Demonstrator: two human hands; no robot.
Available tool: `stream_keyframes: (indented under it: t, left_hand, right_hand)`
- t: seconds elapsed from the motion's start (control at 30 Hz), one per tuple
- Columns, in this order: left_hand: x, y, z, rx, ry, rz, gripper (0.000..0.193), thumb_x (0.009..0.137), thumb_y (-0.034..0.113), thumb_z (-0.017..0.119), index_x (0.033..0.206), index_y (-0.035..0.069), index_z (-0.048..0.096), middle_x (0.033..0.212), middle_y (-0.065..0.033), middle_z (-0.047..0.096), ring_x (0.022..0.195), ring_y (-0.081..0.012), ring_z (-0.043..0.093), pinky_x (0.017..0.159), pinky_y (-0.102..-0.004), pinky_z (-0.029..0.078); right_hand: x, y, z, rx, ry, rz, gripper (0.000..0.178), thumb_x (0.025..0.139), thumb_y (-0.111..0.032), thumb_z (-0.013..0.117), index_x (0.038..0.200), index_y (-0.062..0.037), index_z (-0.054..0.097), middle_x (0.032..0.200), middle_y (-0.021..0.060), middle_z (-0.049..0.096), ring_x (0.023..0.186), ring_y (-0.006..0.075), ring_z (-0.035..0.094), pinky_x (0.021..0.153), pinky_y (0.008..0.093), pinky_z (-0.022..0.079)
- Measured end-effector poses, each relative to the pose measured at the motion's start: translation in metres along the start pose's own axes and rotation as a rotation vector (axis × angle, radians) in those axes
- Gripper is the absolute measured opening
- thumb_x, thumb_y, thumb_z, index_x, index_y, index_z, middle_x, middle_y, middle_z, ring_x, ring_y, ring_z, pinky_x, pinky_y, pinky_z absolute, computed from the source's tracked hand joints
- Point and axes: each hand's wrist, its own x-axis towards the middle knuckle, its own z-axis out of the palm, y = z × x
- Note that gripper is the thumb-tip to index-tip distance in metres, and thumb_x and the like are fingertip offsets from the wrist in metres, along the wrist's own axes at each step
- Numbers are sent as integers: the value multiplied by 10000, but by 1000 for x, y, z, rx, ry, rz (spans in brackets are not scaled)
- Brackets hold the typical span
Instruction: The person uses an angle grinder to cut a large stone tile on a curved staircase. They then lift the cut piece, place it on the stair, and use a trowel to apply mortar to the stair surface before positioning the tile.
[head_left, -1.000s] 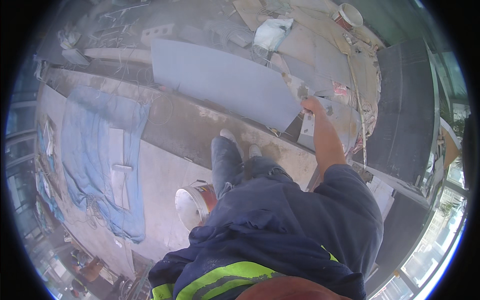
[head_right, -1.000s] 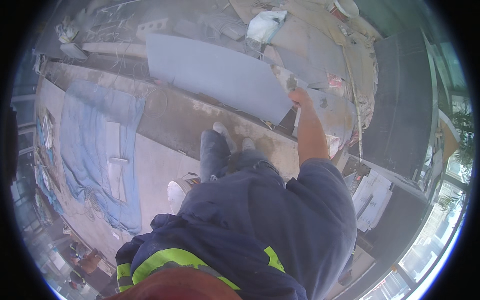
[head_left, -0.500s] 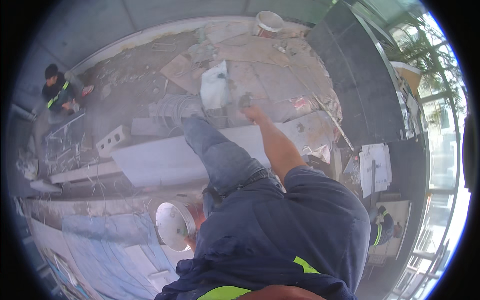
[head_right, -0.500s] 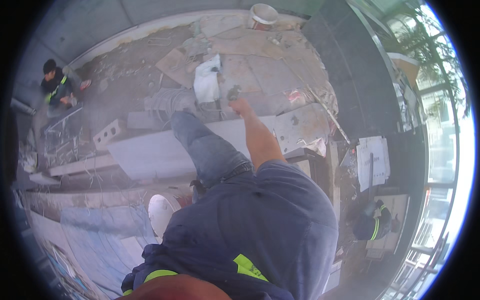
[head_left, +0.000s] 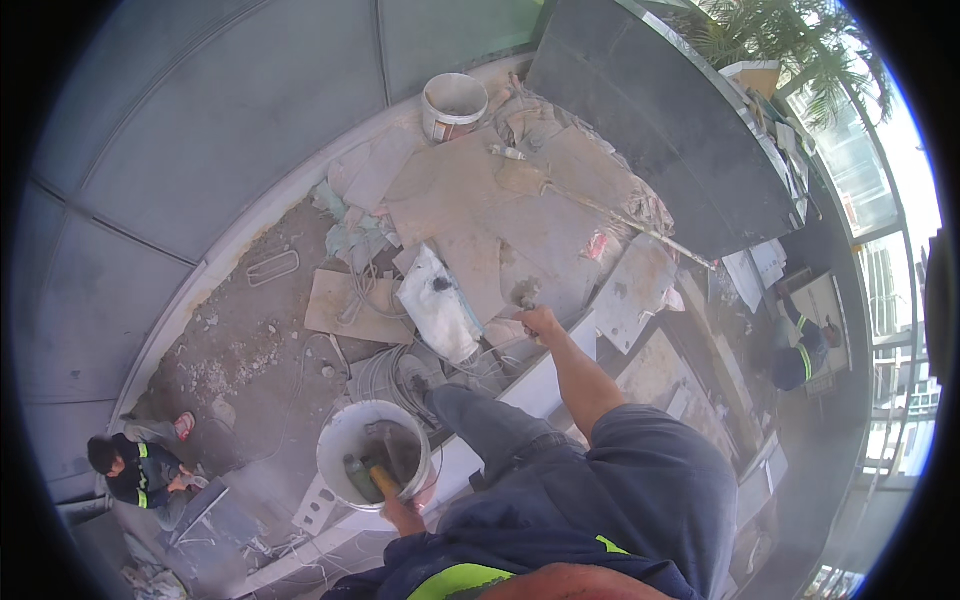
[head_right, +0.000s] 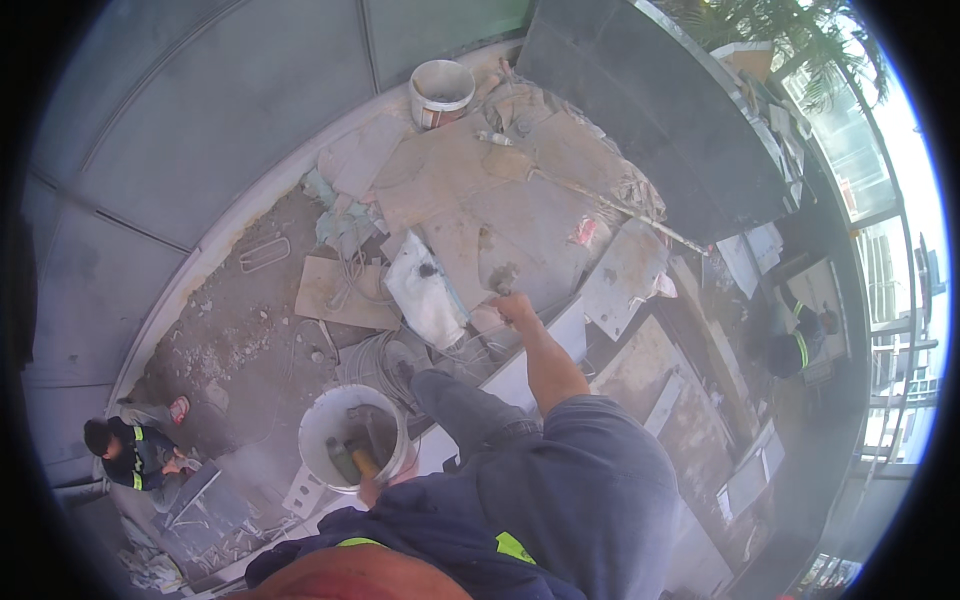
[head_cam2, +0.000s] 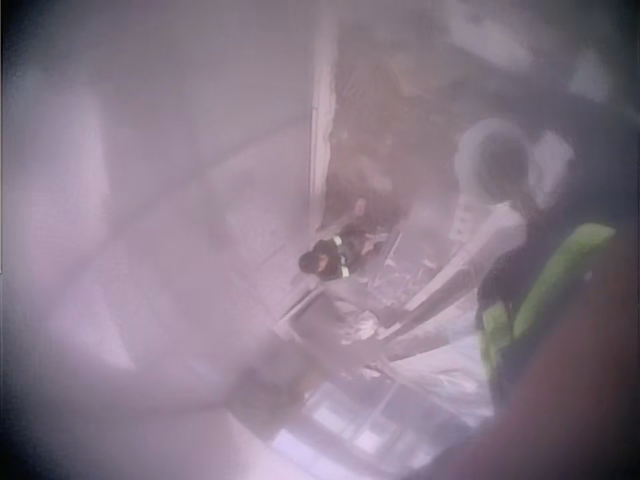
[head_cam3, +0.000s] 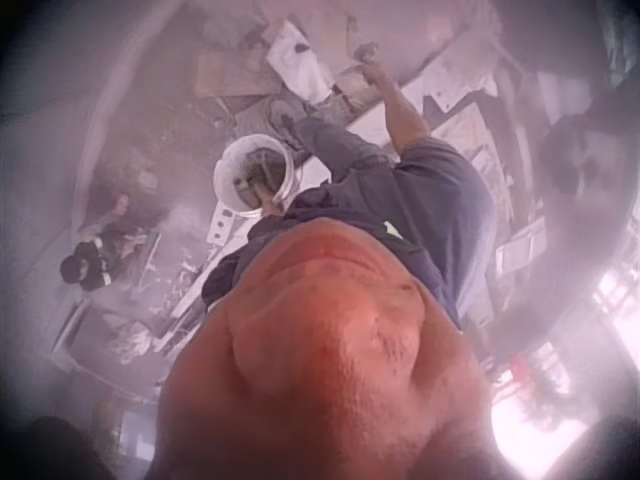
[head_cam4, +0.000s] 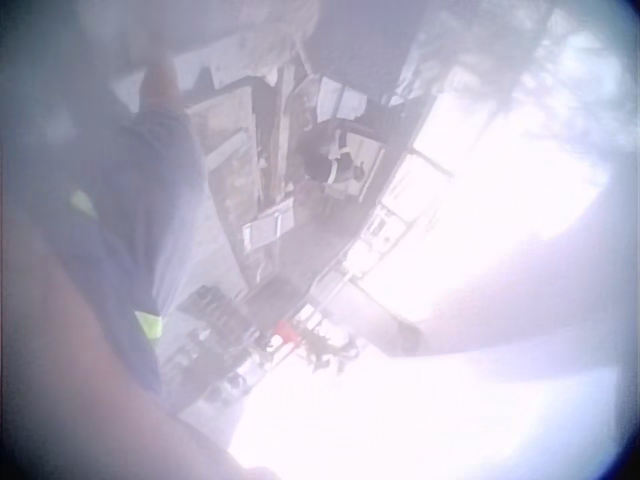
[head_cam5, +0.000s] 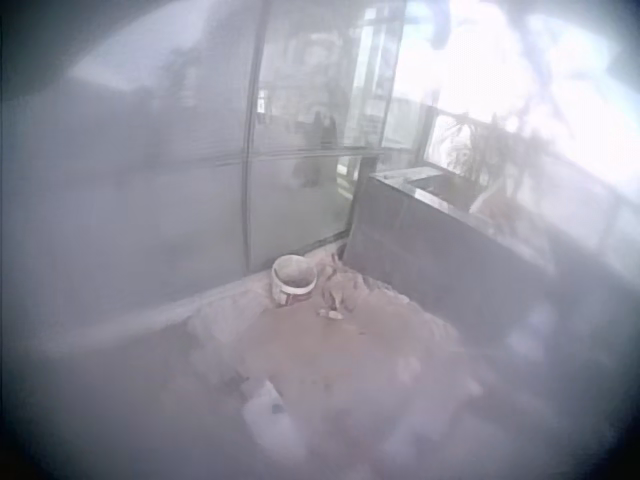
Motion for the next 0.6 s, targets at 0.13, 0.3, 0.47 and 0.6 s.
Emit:
stream_keyframes:
  t: [0.13, 0.3, 0.47, 0.6]
  left_hand:
    - [9, 121, 170, 274, -53, 89, 734, 885, 110, 702, 1501, 42, 308, 1324, -279, 625, 928, -360, 774, 533, -407, 656]
    - [-25, 267, 400, 573, -331, 267, 799, 893, 102, 713, 1584, 35, 317, 1290, -215, 664, 771, -263, 748, 497, -321, 610]
    - [-19, 344, 566, 819, -672, 328, 738, 916, 84, 687, 1586, 23, 382, 1206, -192, 704, 759, -214, 751, 496, -310, 608]
    - [51, 358, 666, 928, -843, 218, 706, 911, 75, 677, 1559, -11, 410, 1177, -187, 713, 772, -208, 760, 507, -303, 613]
  right_hand:
    - [-16, -78, -11, 105, 75, -38, 405, 918, -329, 915, 796, -16, 688, 714, 79, 641, 577, 173, 599, 485, 364, 436]
    - [-77, -213, 71, 252, -122, -109, 607, 956, -491, 887, 1096, 76, 723, 941, 163, 751, 755, 235, 735, 633, 366, 615]
    - [-87, -331, 153, 569, -189, -213, 726, 915, -484, 923, 1322, 71, 691, 1133, 180, 778, 945, 275, 778, 775, 402, 680]
    - [-24, -366, 208, 579, 58, -211, 692, 902, -410, 940, 1360, 45, 690, 1222, 166, 775, 1072, 273, 780, 836, 427, 690]
